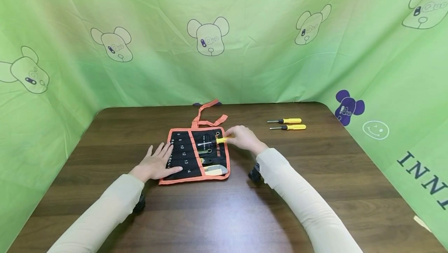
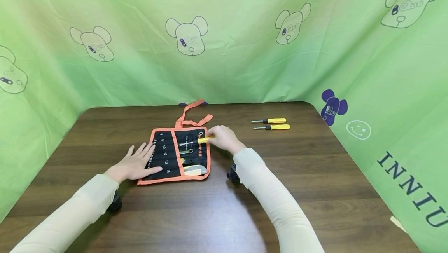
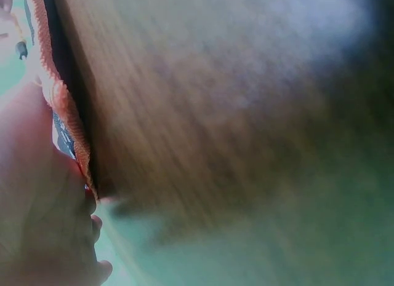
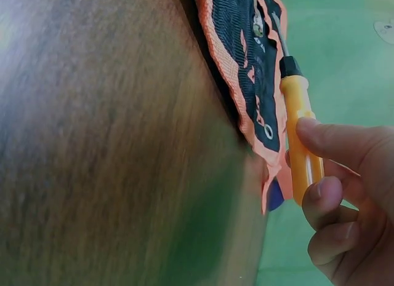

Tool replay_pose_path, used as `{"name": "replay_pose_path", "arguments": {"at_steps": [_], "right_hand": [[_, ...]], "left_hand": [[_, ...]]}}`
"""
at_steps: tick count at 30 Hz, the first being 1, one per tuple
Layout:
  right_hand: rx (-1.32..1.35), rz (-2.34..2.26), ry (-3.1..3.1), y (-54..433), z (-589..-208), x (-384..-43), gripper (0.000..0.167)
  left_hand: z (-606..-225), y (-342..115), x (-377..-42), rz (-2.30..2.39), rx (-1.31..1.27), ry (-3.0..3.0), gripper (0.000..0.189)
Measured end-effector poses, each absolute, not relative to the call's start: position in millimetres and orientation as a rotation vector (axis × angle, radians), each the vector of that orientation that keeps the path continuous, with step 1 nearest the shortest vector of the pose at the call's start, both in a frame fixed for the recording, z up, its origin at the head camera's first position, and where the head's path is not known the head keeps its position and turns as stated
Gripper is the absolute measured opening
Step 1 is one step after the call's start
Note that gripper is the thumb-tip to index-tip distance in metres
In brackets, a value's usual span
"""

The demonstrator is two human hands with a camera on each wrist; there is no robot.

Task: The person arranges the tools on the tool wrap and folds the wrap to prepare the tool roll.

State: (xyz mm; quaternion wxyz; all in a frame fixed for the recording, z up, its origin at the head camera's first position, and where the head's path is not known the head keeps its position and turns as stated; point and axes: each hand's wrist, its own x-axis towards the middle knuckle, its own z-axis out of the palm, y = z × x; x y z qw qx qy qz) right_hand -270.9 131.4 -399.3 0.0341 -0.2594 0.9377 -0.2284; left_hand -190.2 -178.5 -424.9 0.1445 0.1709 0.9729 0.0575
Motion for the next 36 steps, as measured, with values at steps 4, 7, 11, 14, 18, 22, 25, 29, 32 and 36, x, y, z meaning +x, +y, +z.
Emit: {"name": "replay_pose_path", "arguments": {"at_steps": [4,7,11,14,18,22,25,29,32,36], "right_hand": [[-0.768,-0.667,2.866,126,-399,-270,0.016],[-0.781,-0.655,2.864,122,-400,-270,0.014],[-0.805,-0.651,2.857,118,-402,-270,0.015],[-0.819,-0.637,2.849,113,-401,-269,0.017],[-0.812,-0.630,2.835,106,-400,-269,0.018],[-0.805,-0.664,2.804,101,-401,-269,0.018],[-0.818,-0.691,2.781,98,-403,-270,0.018],[-0.832,-0.702,2.781,94,-404,-270,0.019],[-0.834,-0.721,2.781,90,-406,-270,0.017],[-0.801,-0.778,2.737,86,-408,-270,0.014]], "left_hand": [[-425,-179,-190,0.159,0.491,2.804,0.096],[-425,-178,-190,0.166,0.488,2.802,0.096],[-424,-178,-190,0.166,0.483,2.799,0.097],[-425,-179,-190,0.155,0.482,2.797,0.097],[-425,-179,-190,0.159,0.486,2.799,0.096],[-424,-178,-190,0.159,0.487,2.798,0.096],[-424,-178,-190,0.161,0.488,2.796,0.096],[-425,-179,-191,0.162,0.489,2.797,0.097],[-425,-179,-191,0.156,0.485,2.796,0.097],[-425,-179,-191,0.151,0.487,2.791,0.097]]}}
